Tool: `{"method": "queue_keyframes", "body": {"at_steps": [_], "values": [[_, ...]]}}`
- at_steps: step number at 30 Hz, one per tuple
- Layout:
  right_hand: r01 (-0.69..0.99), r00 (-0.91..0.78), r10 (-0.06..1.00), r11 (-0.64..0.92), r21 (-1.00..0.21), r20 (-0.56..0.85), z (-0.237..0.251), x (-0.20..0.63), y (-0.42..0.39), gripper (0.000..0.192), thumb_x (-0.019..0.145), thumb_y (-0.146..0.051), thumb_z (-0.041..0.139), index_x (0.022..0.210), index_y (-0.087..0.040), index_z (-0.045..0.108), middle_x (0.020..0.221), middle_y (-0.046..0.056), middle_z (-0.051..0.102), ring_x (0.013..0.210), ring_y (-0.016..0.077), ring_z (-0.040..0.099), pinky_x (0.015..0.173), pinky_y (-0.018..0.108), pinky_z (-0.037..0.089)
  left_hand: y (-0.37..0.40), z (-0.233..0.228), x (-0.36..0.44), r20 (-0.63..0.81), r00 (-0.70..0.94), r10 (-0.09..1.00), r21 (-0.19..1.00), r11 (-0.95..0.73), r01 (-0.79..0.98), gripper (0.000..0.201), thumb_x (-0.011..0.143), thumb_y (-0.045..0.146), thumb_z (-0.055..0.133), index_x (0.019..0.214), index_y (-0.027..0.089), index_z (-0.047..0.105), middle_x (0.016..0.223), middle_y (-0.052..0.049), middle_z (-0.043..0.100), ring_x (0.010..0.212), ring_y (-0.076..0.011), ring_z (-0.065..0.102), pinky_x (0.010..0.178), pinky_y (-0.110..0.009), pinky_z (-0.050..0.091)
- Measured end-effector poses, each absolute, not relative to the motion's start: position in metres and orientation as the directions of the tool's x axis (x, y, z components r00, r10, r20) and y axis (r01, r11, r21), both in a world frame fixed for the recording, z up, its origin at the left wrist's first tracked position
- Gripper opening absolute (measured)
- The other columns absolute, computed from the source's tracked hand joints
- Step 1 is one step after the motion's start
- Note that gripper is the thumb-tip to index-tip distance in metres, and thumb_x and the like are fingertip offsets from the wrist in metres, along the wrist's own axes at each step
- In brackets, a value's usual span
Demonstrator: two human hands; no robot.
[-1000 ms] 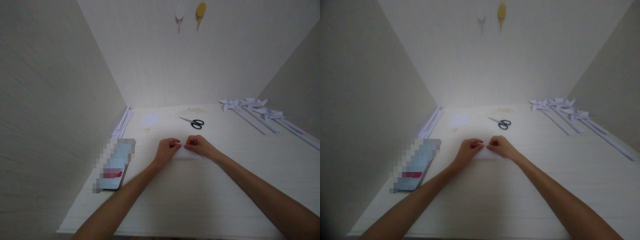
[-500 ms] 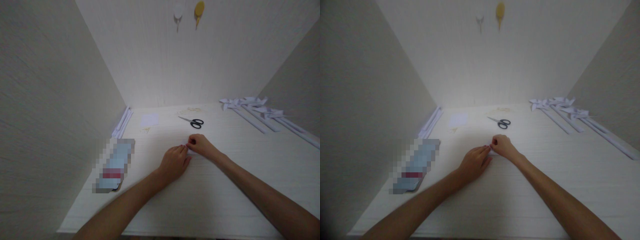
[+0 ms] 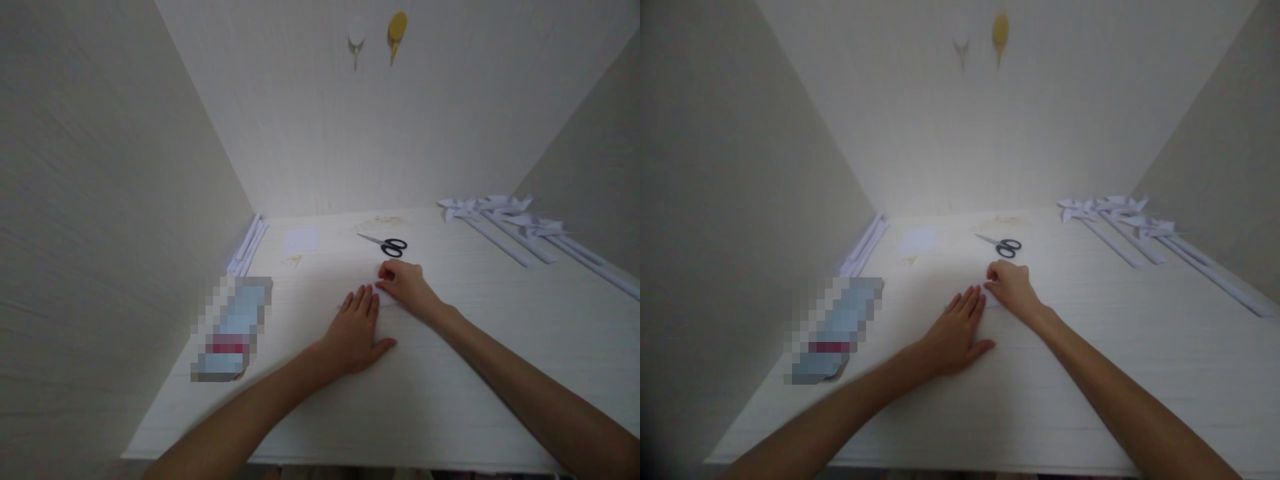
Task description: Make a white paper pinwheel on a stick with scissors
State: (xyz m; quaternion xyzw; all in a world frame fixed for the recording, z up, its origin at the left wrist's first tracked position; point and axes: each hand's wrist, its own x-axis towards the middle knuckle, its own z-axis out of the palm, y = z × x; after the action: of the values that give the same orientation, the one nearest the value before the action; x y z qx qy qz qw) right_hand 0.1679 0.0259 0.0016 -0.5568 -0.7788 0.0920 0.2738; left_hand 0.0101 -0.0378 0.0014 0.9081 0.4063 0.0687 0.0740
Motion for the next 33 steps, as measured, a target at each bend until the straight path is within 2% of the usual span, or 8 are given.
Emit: {"method": "queue_keyframes", "body": {"at_steps": [3,6,9,12,16,19,23,33], "values": [[0.822,-0.298,0.850,0.460,-0.336,0.435,0.003,0.162,0.018,0.012,0.077,-0.022,0.048,0.077,-0.018,0.059,0.081,0.007,0.065,0.079,0.0205,0.057,0.073,0.037,0.034,-0.023,-0.001,0.012,0.066,0.642,0.764,0.199,-0.640,0.742,0.074,0.079,0.053,0.029,0.130,-0.001,0.022,0.137,-0.024,0.021,0.128,-0.0302,0.013,0.102,-0.043,0.017],[0.794,-0.419,0.822,0.538,-0.285,0.385,-0.002,0.154,0.008,0.023,0.084,-0.023,0.038,0.094,-0.018,0.058,0.098,0.009,0.064,0.092,0.0207,0.056,0.085,0.041,0.030,-0.007,-0.002,0.016,0.077,0.625,0.777,0.202,-0.626,0.753,0.071,0.080,0.050,0.029,0.131,0.002,0.021,0.138,-0.022,0.020,0.129,-0.0292,0.012,0.103,-0.041,0.016],[0.812,-0.441,0.837,0.526,-0.253,0.325,-0.010,0.150,0.000,0.035,0.088,-0.026,0.028,0.117,-0.019,0.046,0.122,0.011,0.051,0.110,0.0216,0.047,0.094,0.052,0.019,0.002,-0.003,0.018,0.038,0.595,0.803,0.185,-0.591,0.785,0.069,0.080,0.044,0.030,0.130,-0.002,0.021,0.139,-0.024,0.016,0.129,-0.0282,0.010,0.104,-0.038,0.015],[0.832,-0.454,0.852,0.510,-0.217,0.259,-0.016,0.155,-0.005,0.044,0.089,-0.032,0.022,0.130,-0.020,0.029,0.134,0.011,0.036,0.119,0.0230,0.038,0.095,0.060,0.013,0.004,-0.005,0.017,0.041,0.593,0.805,0.165,-0.590,0.790,0.071,0.080,0.045,0.030,0.131,-0.003,0.018,0.139,-0.022,0.015,0.130,-0.0263,0.009,0.105,-0.036,0.014],[0.818,-0.531,0.828,0.556,-0.147,0.177,-0.017,0.173,-0.006,0.051,0.088,-0.039,0.019,0.135,-0.019,0.017,0.136,0.010,0.031,0.123,0.0239,0.032,0.095,0.064,0.007,0.002,-0.008,0.016,0.078,0.594,0.801,0.135,-0.599,0.790,0.073,0.080,0.052,0.024,0.131,-0.001,0.020,0.139,-0.020,0.017,0.130,-0.0241,0.010,0.105,-0.035,0.013],[0.792,-0.586,0.797,0.602,-0.105,0.149,-0.017,0.184,-0.005,0.053,0.088,-0.043,0.018,0.136,-0.021,0.014,0.138,0.009,0.026,0.125,0.0247,0.029,0.095,0.064,0.008,0.002,-0.008,0.014,0.085,0.584,0.808,0.127,-0.590,0.798,0.077,0.080,0.057,0.017,0.130,-0.001,0.021,0.139,-0.020,0.017,0.130,-0.0236,0.011,0.105,-0.034,0.014],[0.785,-0.600,0.786,0.615,-0.077,0.149,-0.017,0.192,-0.004,0.053,0.088,-0.045,0.017,0.135,-0.021,0.016,0.139,0.010,0.026,0.125,0.0247,0.029,0.095,0.063,0.011,0.001,-0.005,0.007,0.067,0.591,0.804,0.116,-0.595,0.796,0.082,0.078,0.062,0.013,0.131,0.000,0.021,0.140,-0.019,0.016,0.130,-0.0239,0.011,0.105,-0.034,0.014],[0.786,-0.598,0.784,0.614,-0.069,0.163,-0.018,0.191,-0.004,0.056,0.087,-0.048,0.019,0.135,-0.020,0.019,0.139,0.010,0.026,0.125,0.0236,0.027,0.097,0.059,0.014,-0.011,0.000,-0.029,0.008,0.575,0.818,0.051,-0.575,0.817,0.077,0.080,0.058,0.017,0.130,-0.001,0.019,0.139,-0.021,0.015,0.129,-0.0248,0.011,0.103,-0.036,0.019]]}}
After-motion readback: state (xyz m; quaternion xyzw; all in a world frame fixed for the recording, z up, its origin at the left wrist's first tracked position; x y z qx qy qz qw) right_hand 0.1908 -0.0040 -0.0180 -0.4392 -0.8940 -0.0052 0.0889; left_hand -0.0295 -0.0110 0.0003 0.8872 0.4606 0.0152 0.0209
